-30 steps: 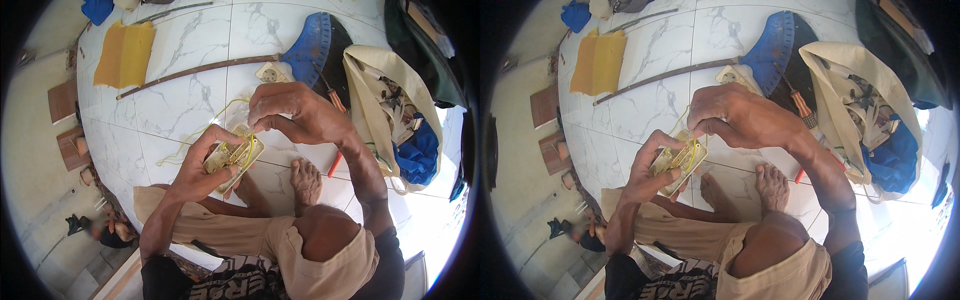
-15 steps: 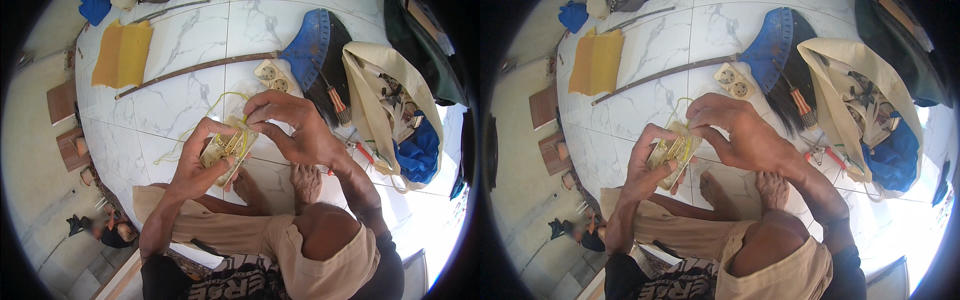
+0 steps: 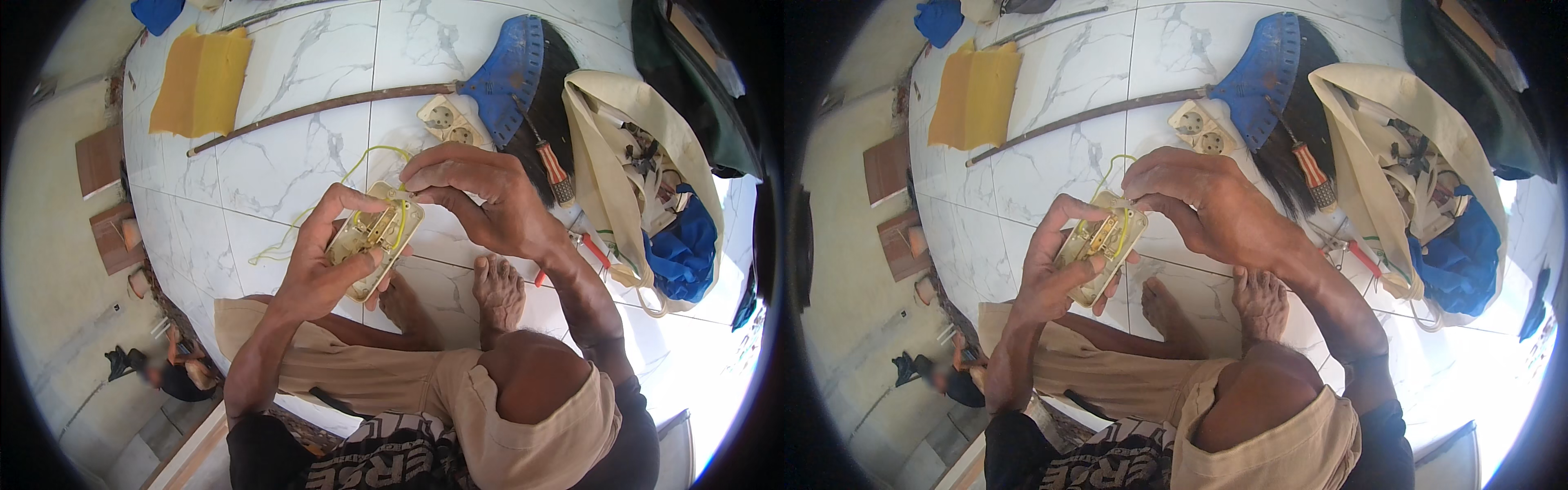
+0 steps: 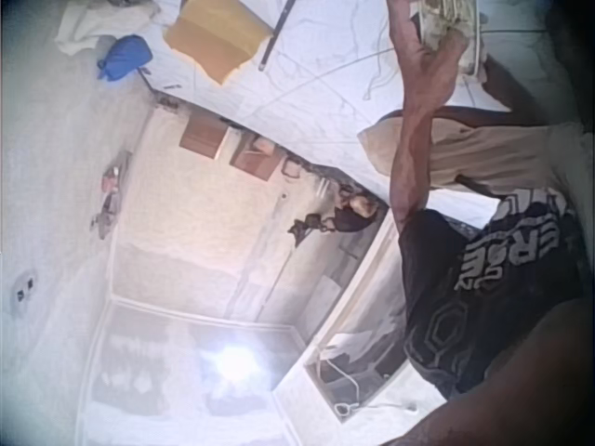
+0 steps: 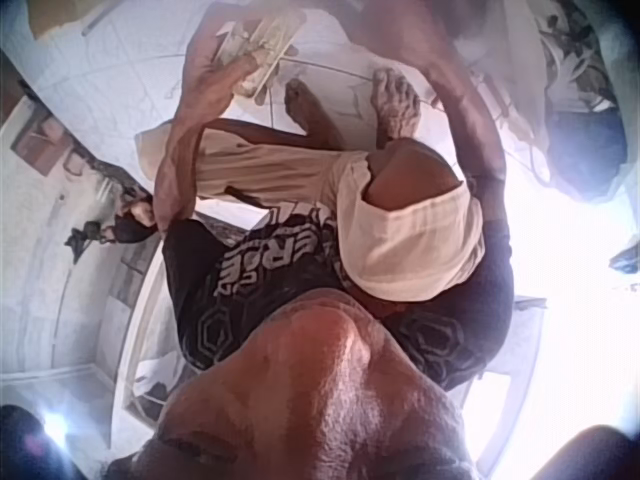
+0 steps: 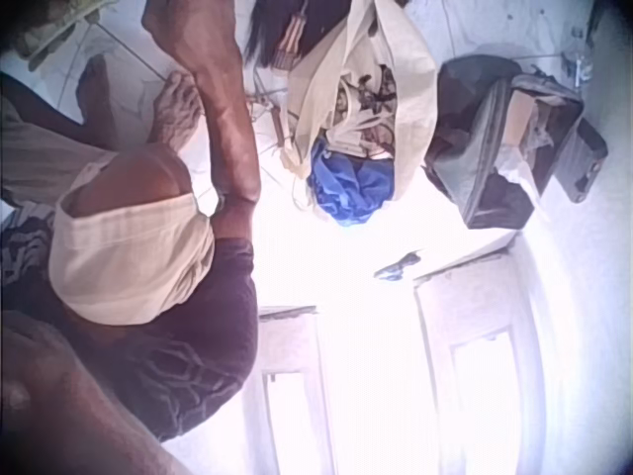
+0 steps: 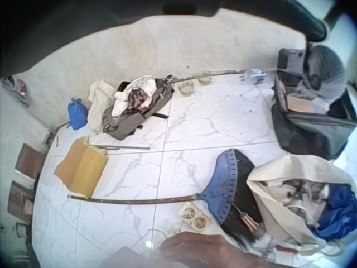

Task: The person sits on the floor and assembles a wall socket by connecting a yellow wire to the internal terminals using a screwdriver. They then attach the socket cover and tighten the screws to secure the assembly.

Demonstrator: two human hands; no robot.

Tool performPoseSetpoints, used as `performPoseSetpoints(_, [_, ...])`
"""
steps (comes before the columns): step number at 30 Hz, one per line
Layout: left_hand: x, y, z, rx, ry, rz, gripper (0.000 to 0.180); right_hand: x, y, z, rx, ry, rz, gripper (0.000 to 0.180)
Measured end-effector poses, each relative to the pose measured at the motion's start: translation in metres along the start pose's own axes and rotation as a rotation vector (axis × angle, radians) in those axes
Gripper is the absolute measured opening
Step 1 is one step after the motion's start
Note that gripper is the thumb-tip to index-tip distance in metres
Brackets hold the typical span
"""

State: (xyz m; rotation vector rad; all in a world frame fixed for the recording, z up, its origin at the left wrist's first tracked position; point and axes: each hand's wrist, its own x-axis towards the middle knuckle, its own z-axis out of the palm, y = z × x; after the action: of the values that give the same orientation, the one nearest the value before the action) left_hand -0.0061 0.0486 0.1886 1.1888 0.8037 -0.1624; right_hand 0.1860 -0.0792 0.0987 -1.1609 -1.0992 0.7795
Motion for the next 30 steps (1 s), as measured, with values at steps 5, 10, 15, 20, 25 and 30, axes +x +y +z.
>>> performPoseSetpoints(5, [0.001, 0.0, 0.001, 0.0, 0.006, -0.006, 0.04, 0.001, 0.001, 0.0, 0.014, -0.037, -0.013, 0.018])
performPoseSetpoints(10, [0.001, 0.0, 0.002, 0.004, 0.016, -0.013, 0.039, 0.002, 0.0, 0.0, -0.001, -0.052, -0.027, 0.021])
performPoseSetpoints(15, [0.001, 0.001, 0.004, 0.018, 0.04, -0.026, 0.038, 0.0, 0.003, -0.002, -0.015, -0.097, -0.028, 0.029])
performPoseSetpoints(20, [0.001, 0.002, 0.0, -0.007, 0.037, -0.041, 0.041, -0.001, 0.005, 0.0, -0.136, -0.122, -0.101, 0.037])
performPoseSetpoints(25, [0.001, 0.001, -0.002, -0.05, 0.033, -0.013, 0.044, -0.007, 0.014, 0.01, -0.196, -0.042, -0.217, 0.04])
performPoseSetpoints(30, [0.002, 0.002, 0.002, -0.025, 0.064, -0.029, 0.042, -0.007, 0.011, 0.009, -0.176, -0.06, -0.194, 0.042])
